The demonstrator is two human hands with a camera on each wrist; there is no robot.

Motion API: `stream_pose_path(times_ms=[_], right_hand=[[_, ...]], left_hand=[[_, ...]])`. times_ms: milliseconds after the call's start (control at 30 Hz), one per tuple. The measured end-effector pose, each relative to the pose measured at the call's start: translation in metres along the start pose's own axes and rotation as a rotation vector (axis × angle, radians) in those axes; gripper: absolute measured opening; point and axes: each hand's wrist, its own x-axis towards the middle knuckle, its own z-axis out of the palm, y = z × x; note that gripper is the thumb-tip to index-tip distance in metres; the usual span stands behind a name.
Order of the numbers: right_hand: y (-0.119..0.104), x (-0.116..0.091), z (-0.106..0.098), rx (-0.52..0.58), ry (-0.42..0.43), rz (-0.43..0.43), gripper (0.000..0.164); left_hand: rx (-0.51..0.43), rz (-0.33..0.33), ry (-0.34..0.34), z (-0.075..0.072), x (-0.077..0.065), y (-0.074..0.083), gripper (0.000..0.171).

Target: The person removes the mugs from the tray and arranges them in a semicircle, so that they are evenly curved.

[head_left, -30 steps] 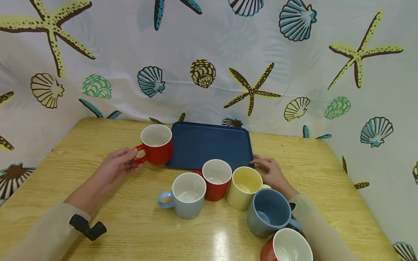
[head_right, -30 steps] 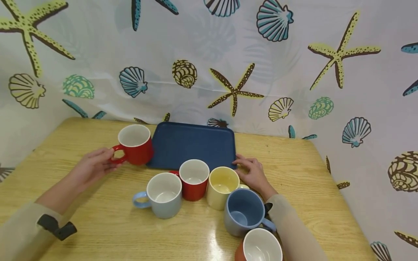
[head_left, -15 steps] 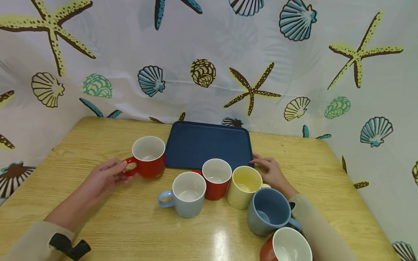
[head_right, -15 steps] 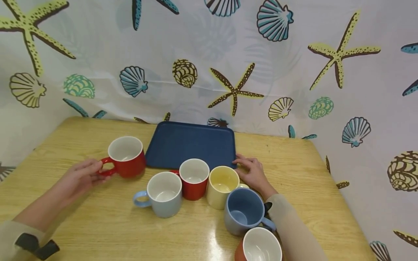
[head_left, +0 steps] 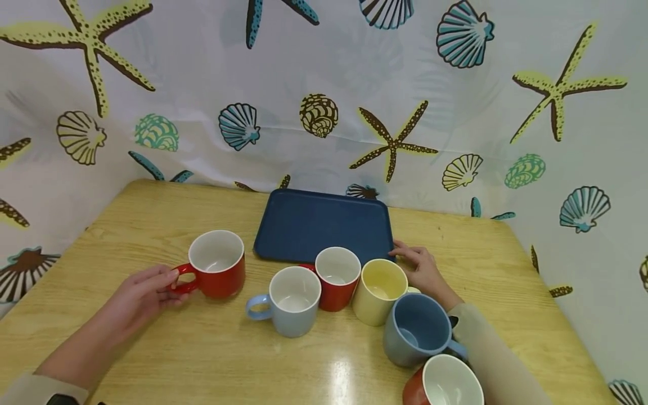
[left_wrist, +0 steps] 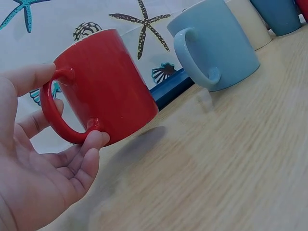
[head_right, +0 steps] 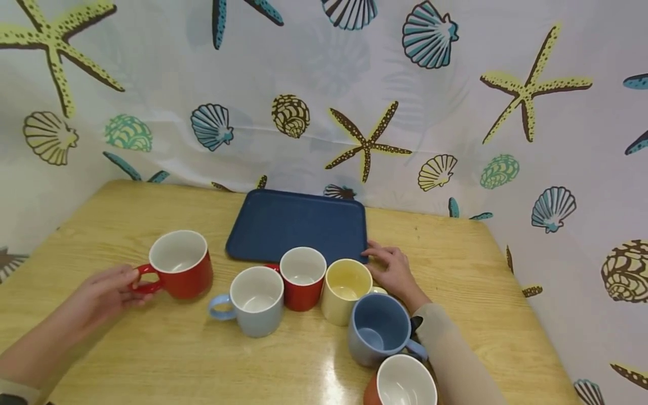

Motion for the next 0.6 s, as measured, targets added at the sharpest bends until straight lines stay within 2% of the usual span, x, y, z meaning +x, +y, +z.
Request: stream_pose_path(times_ms=[167, 400, 600], right_hand=[[0.002, -0.002, 0.004, -0.01, 0.006, -0.017, 0.037], [0.001, -0.002, 0.003, -0.021, 0.003, -0.018, 0.037], [0.001, -0.002, 0.002, -0.03, 0.0, -0.012, 0.038]], left_hand=[[0.052, -0.05, 0.012, -0.007, -0.019, -0.003, 0.028], [0.126, -0.056, -0.072, -0.016, -0.045, -0.009, 0.033], [0.164, -0.163, -0.13, -0.02, -0.066, -0.008, 0.033]])
